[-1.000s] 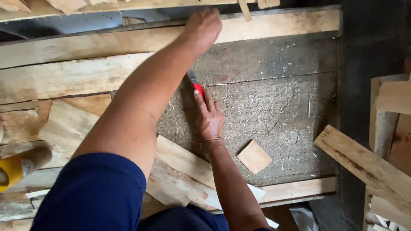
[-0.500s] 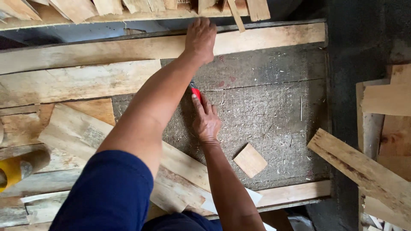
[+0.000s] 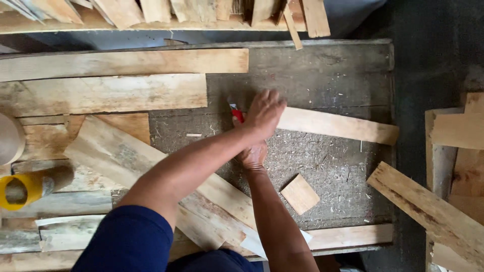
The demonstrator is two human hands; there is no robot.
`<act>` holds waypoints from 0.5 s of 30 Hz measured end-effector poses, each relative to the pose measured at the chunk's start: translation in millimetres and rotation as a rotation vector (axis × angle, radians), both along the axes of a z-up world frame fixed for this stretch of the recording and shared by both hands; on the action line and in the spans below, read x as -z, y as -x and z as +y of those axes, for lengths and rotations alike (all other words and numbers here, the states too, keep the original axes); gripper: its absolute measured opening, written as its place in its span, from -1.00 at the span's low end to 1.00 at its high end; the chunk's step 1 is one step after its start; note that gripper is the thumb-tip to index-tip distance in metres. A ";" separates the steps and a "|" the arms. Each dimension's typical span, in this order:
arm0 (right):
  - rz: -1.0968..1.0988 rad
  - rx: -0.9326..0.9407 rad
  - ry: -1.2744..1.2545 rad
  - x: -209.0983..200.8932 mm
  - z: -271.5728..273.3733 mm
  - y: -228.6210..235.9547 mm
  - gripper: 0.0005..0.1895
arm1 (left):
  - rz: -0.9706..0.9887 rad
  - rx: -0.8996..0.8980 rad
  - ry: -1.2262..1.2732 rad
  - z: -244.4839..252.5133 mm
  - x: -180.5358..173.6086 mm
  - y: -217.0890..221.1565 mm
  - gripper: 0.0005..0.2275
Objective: Cutting and organizing thin wood planks on a workbench in a workshop using a utility knife.
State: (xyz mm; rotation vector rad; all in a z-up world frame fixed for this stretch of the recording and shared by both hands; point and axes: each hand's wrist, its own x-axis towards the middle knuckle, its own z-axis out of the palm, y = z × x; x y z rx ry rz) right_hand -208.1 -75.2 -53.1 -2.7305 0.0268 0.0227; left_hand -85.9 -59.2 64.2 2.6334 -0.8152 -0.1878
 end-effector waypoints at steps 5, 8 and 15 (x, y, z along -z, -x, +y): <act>0.148 0.186 0.011 7.7 3.3 -8.5 -0.23 | 0.303 0.149 -0.046 1.9 -11.8 11.8 -0.45; 0.198 0.175 0.016 -1.0 0.2 -2.1 -0.28 | 0.288 0.171 0.246 15.2 -12.3 9.9 -0.53; -0.051 0.050 -0.109 -76.9 -1.6 -6.4 -0.38 | -0.160 -0.451 0.589 101.6 26.5 -58.6 -0.79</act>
